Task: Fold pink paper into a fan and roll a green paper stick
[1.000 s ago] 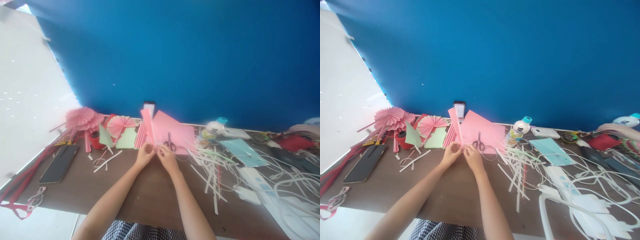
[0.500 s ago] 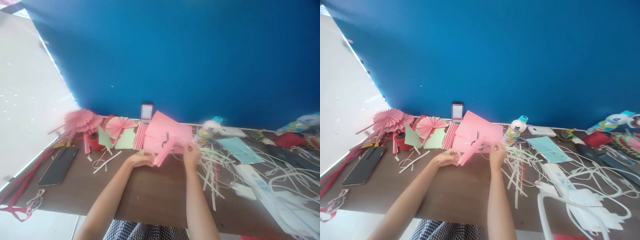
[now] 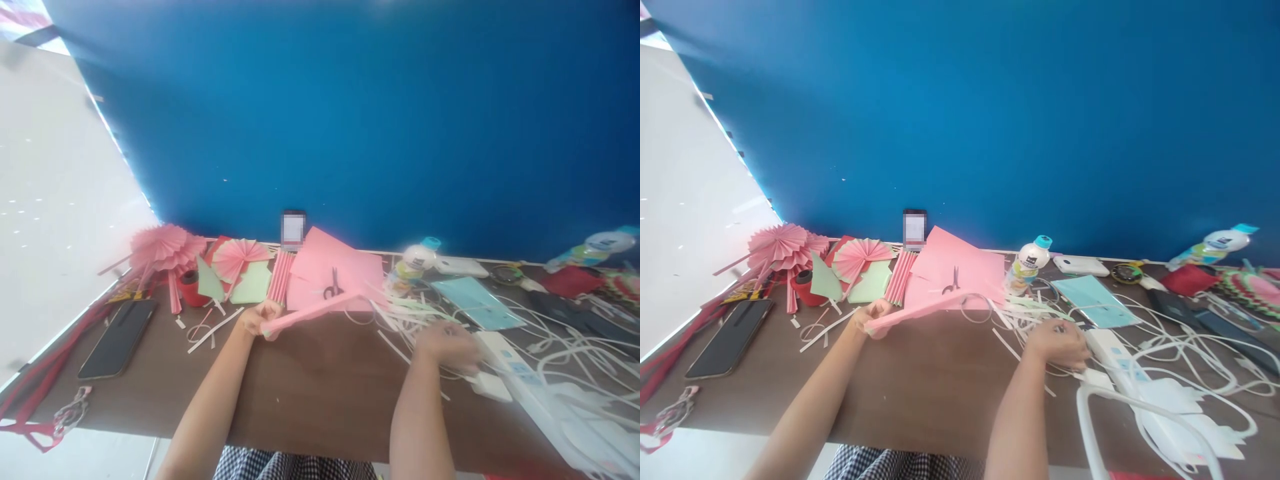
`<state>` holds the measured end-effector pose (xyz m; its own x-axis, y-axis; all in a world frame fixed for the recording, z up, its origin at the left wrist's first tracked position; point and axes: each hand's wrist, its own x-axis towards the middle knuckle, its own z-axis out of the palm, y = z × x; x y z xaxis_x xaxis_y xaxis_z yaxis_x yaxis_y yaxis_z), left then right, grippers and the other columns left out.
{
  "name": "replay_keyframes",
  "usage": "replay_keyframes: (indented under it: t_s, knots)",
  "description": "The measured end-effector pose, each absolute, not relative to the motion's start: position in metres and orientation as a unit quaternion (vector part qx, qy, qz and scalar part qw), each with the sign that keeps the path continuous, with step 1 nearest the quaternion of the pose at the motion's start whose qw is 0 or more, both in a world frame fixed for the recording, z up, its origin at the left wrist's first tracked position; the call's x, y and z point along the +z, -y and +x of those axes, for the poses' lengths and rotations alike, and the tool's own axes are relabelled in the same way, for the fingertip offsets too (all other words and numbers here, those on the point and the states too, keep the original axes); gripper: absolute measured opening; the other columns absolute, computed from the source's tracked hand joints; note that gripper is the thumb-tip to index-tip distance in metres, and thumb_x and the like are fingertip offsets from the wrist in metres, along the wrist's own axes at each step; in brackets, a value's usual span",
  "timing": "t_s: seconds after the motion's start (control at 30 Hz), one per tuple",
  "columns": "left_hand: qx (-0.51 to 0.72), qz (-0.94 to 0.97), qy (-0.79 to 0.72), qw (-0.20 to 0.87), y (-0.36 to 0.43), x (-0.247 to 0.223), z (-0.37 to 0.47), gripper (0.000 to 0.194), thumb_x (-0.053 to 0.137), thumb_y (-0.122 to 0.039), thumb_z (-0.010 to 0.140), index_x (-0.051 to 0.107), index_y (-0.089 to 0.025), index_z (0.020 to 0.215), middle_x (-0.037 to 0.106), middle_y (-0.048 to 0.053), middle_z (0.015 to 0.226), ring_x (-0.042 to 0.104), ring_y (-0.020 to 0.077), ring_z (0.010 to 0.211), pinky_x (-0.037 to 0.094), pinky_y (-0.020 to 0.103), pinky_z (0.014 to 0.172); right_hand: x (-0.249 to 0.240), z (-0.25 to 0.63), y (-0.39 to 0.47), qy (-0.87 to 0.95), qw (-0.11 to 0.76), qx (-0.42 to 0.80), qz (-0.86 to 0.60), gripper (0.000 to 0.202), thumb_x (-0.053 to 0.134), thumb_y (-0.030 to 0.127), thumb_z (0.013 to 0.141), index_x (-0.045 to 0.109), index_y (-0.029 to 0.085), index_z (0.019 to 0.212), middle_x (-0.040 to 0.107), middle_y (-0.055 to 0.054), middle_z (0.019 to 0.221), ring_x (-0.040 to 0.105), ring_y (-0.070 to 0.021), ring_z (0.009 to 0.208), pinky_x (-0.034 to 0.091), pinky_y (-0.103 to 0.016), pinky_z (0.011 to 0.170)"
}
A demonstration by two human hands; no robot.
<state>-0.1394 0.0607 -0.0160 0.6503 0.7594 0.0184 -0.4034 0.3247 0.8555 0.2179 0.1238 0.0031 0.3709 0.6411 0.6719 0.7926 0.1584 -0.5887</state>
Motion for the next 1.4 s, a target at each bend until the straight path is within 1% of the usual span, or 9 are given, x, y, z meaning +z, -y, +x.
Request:
replay_keyframes:
  t_s: [0.3, 0.4, 0.53, 0.73, 0.93, 1.03, 1.17, 1.27, 1.4]
  knots:
    - [0.447, 0.392, -0.211, 0.776, -0.063, -0.018, -0.132, 0.043, 0.075, -0.041, 0.033, 0.051, -0.014, 0.056, 0.049, 0.0, 0.044, 0.034, 0.0042, 0.031, 0.025, 0.019, 0.031, 0.021, 0.173, -0.128, 0.521, 0.579, -0.038, -0.626, 0.037, 0.038, 0.039, 0.08, 0.062, 0.011, 0.085, 0.059, -0.017, 0.084, 0.054, -0.0256, 0.081, 0.041, -0.038, 0.067]
    - [0.455, 0.379, -0.194, 0.782, -0.062, -0.019, -0.128, 0.042, 0.074, -0.04, 0.034, 0.05, -0.014, 0.056, 0.042, -0.003, 0.042, 0.031, 0.0026, 0.031, 0.021, 0.017, 0.031, 0.02, 0.137, -0.119, 0.667, 0.467, 0.269, -0.515, 0.04, 0.043, 0.045, 0.078, 0.064, 0.012, 0.074, 0.061, -0.009, 0.064, 0.054, -0.0168, 0.055, 0.042, -0.029, 0.05]
    - [0.471, 0.356, -0.184, 0.786, -0.061, -0.016, -0.119, 0.043, 0.074, -0.037, 0.037, 0.056, -0.013, 0.068, 0.039, -0.004, 0.045, 0.032, 0.0025, 0.035, 0.021, 0.016, 0.034, 0.017, 0.089, -0.099, 0.698, 0.282, 0.598, -0.275, 0.045, 0.054, 0.049, 0.071, 0.059, 0.015, 0.1, 0.064, -0.006, 0.074, 0.053, -0.0127, 0.053, 0.041, -0.024, 0.044]
    - [0.421, 0.364, -0.201, 0.806, -0.06, -0.007, -0.102, 0.037, 0.074, -0.029, 0.046, 0.06, -0.011, 0.075, 0.048, -0.001, 0.051, 0.043, 0.0062, 0.043, 0.033, 0.019, 0.042, 0.012, 0.067, -0.095, 0.576, 0.477, 0.613, -0.257, 0.041, 0.057, 0.048, 0.07, 0.052, 0.023, 0.103, 0.061, -0.007, 0.094, 0.055, -0.0131, 0.066, 0.043, -0.024, 0.051]
    - [0.358, 0.414, -0.295, 0.783, -0.057, 0.007, -0.101, 0.026, 0.07, -0.019, 0.056, 0.062, -0.011, 0.08, 0.061, 0.006, 0.069, 0.059, 0.014, 0.064, 0.047, 0.026, 0.063, 0.005, 0.072, -0.107, 0.497, 0.539, 0.615, -0.291, 0.016, 0.058, 0.036, 0.073, 0.055, 0.023, 0.081, 0.056, 0.001, 0.072, 0.046, -0.0078, 0.052, 0.038, -0.019, 0.043]
    - [0.414, 0.474, -0.41, 0.66, -0.063, 0.009, -0.11, 0.026, 0.064, -0.022, 0.062, 0.062, -0.011, 0.085, 0.063, 0.01, 0.08, 0.06, 0.019, 0.073, 0.046, 0.032, 0.069, 0.005, 0.077, -0.111, 0.429, 0.556, 0.657, -0.275, 0.013, 0.063, 0.028, 0.069, 0.055, 0.022, 0.078, 0.051, 0.004, 0.067, 0.044, -0.0054, 0.051, 0.037, -0.016, 0.043]
    - [0.547, 0.45, -0.655, 0.262, -0.088, 0.005, -0.122, 0.033, 0.062, -0.027, 0.061, 0.058, -0.014, 0.091, 0.061, 0.01, 0.086, 0.056, 0.0241, 0.082, 0.04, 0.036, 0.076, 0.003, 0.082, -0.115, 0.368, 0.563, 0.688, -0.272, 0.014, 0.066, 0.022, 0.065, 0.054, 0.02, 0.071, 0.049, 0.006, 0.062, 0.042, -0.0038, 0.048, 0.035, -0.014, 0.04]
    - [0.44, 0.484, -0.748, 0.112, -0.111, 0.003, -0.122, 0.056, 0.064, -0.037, 0.058, 0.049, -0.01, 0.105, 0.057, 0.016, 0.099, 0.047, 0.0318, 0.101, 0.032, 0.04, 0.085, 0.002, 0.082, -0.114, 0.341, 0.552, 0.707, -0.283, 0.017, 0.07, 0.021, 0.061, 0.055, 0.019, 0.068, 0.05, 0.006, 0.059, 0.042, -0.0038, 0.046, 0.034, -0.014, 0.038]
    - [0.267, 0.525, -0.805, 0.076, -0.132, 0.001, -0.113, 0.066, 0.06, -0.046, 0.062, 0.039, -0.009, 0.112, 0.055, 0.019, 0.104, 0.047, 0.0325, 0.102, 0.033, 0.037, 0.081, 0.003, 0.081, -0.111, 0.331, 0.517, 0.736, -0.287, 0.017, 0.07, 0.021, 0.061, 0.057, 0.019, 0.071, 0.053, 0.006, 0.058, 0.045, -0.0046, 0.045, 0.037, -0.016, 0.041]
